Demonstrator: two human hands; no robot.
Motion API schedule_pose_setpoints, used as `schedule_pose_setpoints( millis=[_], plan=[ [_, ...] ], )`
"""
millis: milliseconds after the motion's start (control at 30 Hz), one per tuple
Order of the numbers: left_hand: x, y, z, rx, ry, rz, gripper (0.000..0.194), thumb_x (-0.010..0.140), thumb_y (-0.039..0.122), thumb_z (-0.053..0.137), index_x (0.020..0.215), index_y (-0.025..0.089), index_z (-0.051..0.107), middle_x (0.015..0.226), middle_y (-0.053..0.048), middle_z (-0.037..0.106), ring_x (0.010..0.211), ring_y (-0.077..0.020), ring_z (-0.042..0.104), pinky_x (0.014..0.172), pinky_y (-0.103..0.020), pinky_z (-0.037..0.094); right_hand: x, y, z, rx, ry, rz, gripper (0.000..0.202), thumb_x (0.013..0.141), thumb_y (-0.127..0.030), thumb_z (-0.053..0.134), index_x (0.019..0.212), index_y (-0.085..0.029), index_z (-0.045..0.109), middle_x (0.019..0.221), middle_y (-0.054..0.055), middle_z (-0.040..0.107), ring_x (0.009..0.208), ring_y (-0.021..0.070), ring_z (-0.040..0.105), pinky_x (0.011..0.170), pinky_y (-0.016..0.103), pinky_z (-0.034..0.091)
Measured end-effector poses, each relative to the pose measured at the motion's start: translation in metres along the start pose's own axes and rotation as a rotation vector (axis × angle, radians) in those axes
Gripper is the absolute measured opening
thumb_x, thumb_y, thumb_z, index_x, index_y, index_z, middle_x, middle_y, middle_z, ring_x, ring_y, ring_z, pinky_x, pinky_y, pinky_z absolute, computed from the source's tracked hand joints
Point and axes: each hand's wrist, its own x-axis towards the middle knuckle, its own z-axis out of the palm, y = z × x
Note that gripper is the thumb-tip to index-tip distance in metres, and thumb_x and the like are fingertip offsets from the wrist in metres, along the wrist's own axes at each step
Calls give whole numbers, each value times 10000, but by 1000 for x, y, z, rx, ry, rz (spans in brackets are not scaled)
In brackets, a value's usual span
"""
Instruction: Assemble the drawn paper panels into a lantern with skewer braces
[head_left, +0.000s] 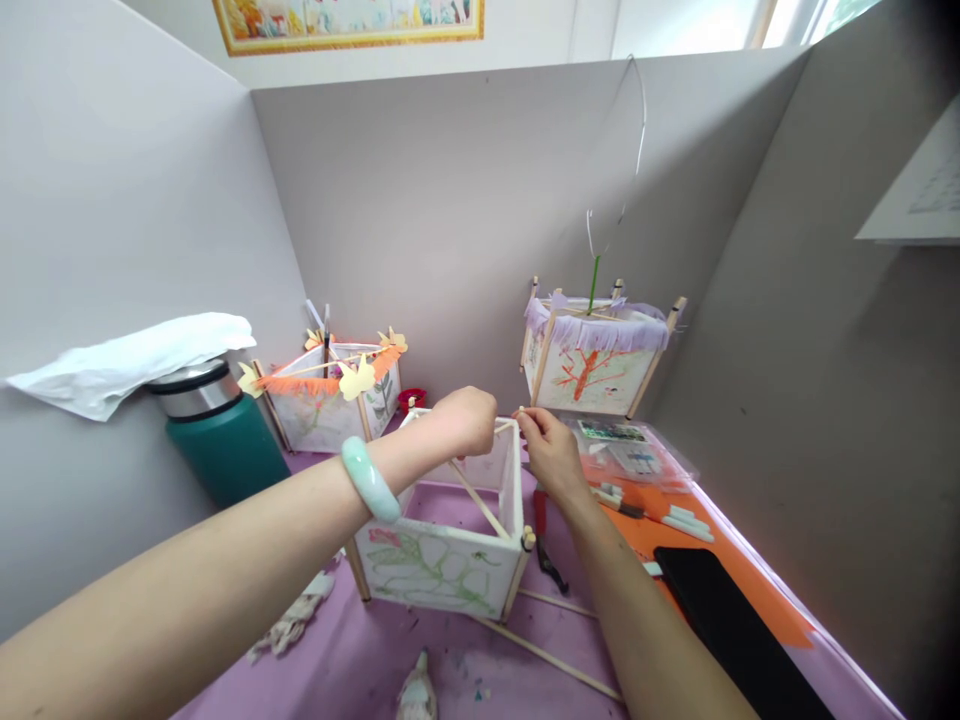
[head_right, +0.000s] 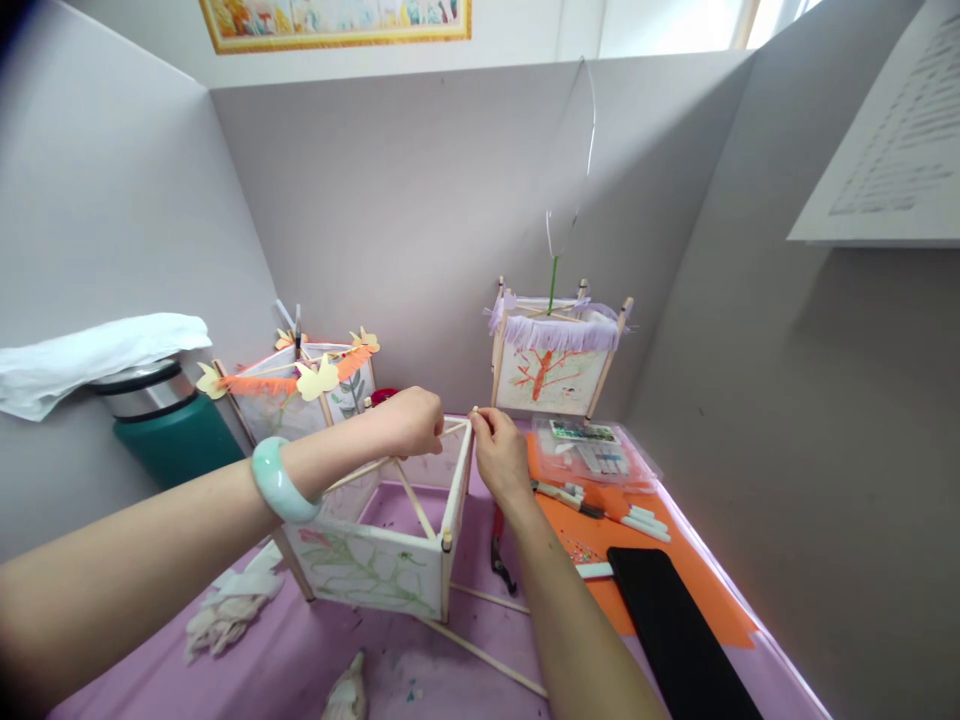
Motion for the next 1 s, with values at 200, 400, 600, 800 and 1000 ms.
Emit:
schedule_pose_setpoints(
  millis=[200, 400, 600, 800, 1000],
  plan=[
    [-1, -1, 2, -50, 14, 2, 106, 630, 170, 640, 679, 100, 703, 460, -67, 622, 516, -183, 625, 570, -236, 462, 0, 1, 0, 15, -7, 8, 366, 837, -440, 447, 920, -159, 666, 880, 68, 690, 797, 211, 610, 705, 307, 455],
    [-16, -19, -10, -283, 39, 19, 266, 741, 319, 552, 871, 153, 715, 526, -16, 637, 464, -127, 599, 487, -194, 440, -1, 1, -2, 83, -36, 19, 388, 835, -478, 467, 955, -163, 660, 894, 61, 692, 802, 206, 613, 714, 311, 462],
    [-73, -61, -9, -636, 661, -68, 285, 791, 376, 514, 856, 178, 709, 724, -22, 684, 585, -127, 591, 566, -213, 454, 1, 1, -4, 108, -45, 25, 391, 835, -497, 484, 950, -168, 662, 909, 61, 693, 829, 205, 616, 736, 317, 466],
    [-142, -86, 49, -913, 846, -323, 353, 811, 480, 529, 987, 209, 672, 890, -14, 676, 670, -126, 556, 614, -207, 446, 0, 0, -4, 101, -45, 41, 370, 822, -471, 514, 981, -169, 657, 931, 64, 692, 825, 202, 618, 742, 323, 472],
    [-168, -80, 99, -1205, 616, -197, 316, 829, 395, 549, 1089, 223, 600, 1044, -44, 619, 922, -167, 578, 768, -233, 472, -1, 1, 0, 122, -63, 42, 369, 816, -480, 518, 958, -169, 657, 931, 65, 685, 816, 201, 607, 730, 324, 469]
  ],
)
